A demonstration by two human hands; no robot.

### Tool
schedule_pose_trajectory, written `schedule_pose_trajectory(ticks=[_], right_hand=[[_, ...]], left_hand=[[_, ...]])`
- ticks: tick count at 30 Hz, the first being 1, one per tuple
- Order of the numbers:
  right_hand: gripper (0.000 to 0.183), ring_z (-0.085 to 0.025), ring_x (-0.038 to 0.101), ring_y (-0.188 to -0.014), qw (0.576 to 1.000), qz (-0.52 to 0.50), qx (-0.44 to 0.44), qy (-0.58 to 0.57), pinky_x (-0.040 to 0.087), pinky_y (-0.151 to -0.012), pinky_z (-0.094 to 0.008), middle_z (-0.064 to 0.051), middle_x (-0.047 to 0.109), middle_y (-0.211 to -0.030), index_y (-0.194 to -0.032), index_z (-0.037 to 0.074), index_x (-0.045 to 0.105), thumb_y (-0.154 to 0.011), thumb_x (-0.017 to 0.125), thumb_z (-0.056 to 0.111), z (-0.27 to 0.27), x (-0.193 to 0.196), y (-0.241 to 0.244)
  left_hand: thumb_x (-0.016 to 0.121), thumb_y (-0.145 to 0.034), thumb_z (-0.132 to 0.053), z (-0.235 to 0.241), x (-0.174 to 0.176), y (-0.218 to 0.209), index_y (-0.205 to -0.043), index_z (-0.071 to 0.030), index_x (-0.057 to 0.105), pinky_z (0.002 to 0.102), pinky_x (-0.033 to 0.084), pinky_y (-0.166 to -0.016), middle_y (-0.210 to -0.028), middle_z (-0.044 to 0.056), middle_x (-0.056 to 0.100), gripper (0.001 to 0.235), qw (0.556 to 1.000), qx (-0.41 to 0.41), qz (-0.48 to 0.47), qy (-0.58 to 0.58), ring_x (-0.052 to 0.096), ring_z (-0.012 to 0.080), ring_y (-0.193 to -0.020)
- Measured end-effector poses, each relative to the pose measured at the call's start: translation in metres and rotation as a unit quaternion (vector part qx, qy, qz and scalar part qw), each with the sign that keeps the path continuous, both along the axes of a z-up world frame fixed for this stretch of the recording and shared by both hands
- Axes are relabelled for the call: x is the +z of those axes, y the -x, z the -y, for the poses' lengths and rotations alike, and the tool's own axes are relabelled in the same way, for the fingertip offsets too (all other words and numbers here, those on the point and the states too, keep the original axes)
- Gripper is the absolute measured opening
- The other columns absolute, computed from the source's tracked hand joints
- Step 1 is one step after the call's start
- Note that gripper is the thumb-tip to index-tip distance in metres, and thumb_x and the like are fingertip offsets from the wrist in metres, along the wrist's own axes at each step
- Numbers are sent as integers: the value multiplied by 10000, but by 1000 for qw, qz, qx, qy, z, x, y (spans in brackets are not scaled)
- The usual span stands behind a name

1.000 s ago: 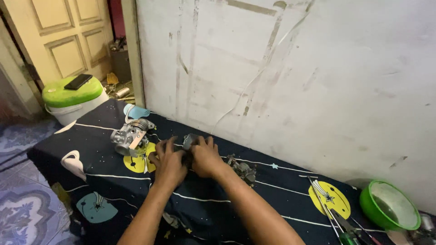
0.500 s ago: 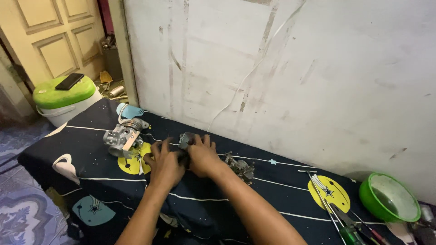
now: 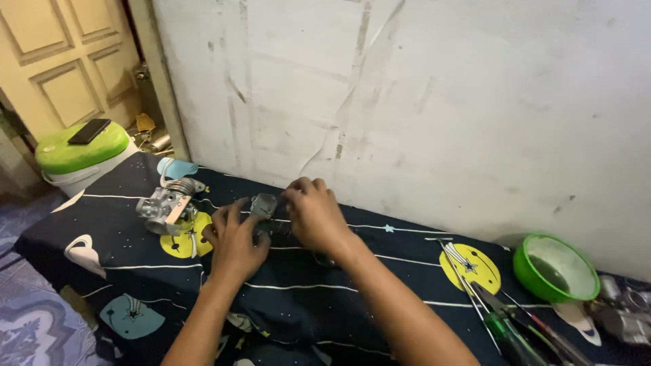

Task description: Disassembling and repairing a motorcycle carburetor using a screwdriver and pliers

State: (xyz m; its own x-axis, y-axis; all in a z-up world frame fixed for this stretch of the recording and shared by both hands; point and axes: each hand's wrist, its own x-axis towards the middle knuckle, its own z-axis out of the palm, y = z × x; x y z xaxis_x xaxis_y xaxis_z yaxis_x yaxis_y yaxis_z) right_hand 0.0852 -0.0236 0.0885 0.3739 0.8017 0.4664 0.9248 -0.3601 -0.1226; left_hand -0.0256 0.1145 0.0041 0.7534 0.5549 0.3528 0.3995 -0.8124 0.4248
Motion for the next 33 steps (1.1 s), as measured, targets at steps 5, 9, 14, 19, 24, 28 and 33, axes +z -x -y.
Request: schedule_pose_trajectory(ticks=[5, 9, 14, 19, 24, 28, 33], right_hand=[[220, -461, 637, -1041, 996, -59, -26, -67, 572, -809, -547, -183, 659, -1093, -1090, 64, 717, -919, 650, 186, 53, 0, -19], [276, -493, 642, -1010, 988, -101, -50, -103, 563, -824, -565, -201, 670, -1078, -1117, 92, 721, -924, 684, 286, 93, -18, -32], [291, -512, 639, -1048, 983, -133, -59, -117, 549, -872, -560, -225, 675, -1105, -1132, 88, 713, -952, 675, 313, 131, -43, -40], [233, -335, 615, -1019, 984, -122, -35, -126, 396, -977, -498, -127, 653, -1060, -1041, 122, 681, -988, 579, 325, 146, -92, -62], [164, -274, 633, -1078, 974, -185, -19, -127, 420, -984, -415, -67, 695, -1110, -965, 156, 749, -815, 705, 204, 155, -110, -64], [163, -306, 590, -1120, 972, -206, -26, -113, 412, -999, -429, -84, 674, -1169, -954, 183, 781, -804, 757, 241, 154, -124, -61], [227, -328, 509, -1145, 974, -205, -54, -74, 417, -925, -493, -13, 644, -1234, -1000, 234, 764, -812, 788, 359, 152, -133, -62]], left_hand=[[682, -865, -253, 43, 28, -2, -1201, -169, 730, 669, 285, -1083, -1475, 130, 486, 350, 989, -110, 92, 19, 330, 468, -1405], [706, -872, -389, 58, 3, -22, -1192, -269, 720, 526, 282, -1068, -1491, 35, 498, 342, 963, -181, 197, -40, 387, 356, -1353], [785, -811, -365, 89, 2, -28, -1227, -221, 685, 551, 280, -1117, -1518, 82, 460, 451, 944, -233, 224, -60, 380, 383, -1351], [791, -734, -529, 99, -14, -32, -1389, -357, 604, 534, 286, -1070, -1617, 107, 350, 703, 931, -263, 198, -157, 361, 356, -1378], [782, -782, -480, 103, -25, -33, -1372, -352, 613, 598, 248, -1061, -1666, 124, 214, 627, 939, -264, 143, -167, 256, 405, -1450], [795, -772, -458, 101, -30, -34, -1375, -333, 592, 614, 248, -1078, -1659, 127, 232, 648, 937, -265, 142, -177, 239, 391, -1470], [760, -723, -463, 100, -36, -37, -1373, -385, 594, 575, 278, -1053, -1652, 124, 278, 676, 934, -233, 143, -229, 298, 362, -1448]])
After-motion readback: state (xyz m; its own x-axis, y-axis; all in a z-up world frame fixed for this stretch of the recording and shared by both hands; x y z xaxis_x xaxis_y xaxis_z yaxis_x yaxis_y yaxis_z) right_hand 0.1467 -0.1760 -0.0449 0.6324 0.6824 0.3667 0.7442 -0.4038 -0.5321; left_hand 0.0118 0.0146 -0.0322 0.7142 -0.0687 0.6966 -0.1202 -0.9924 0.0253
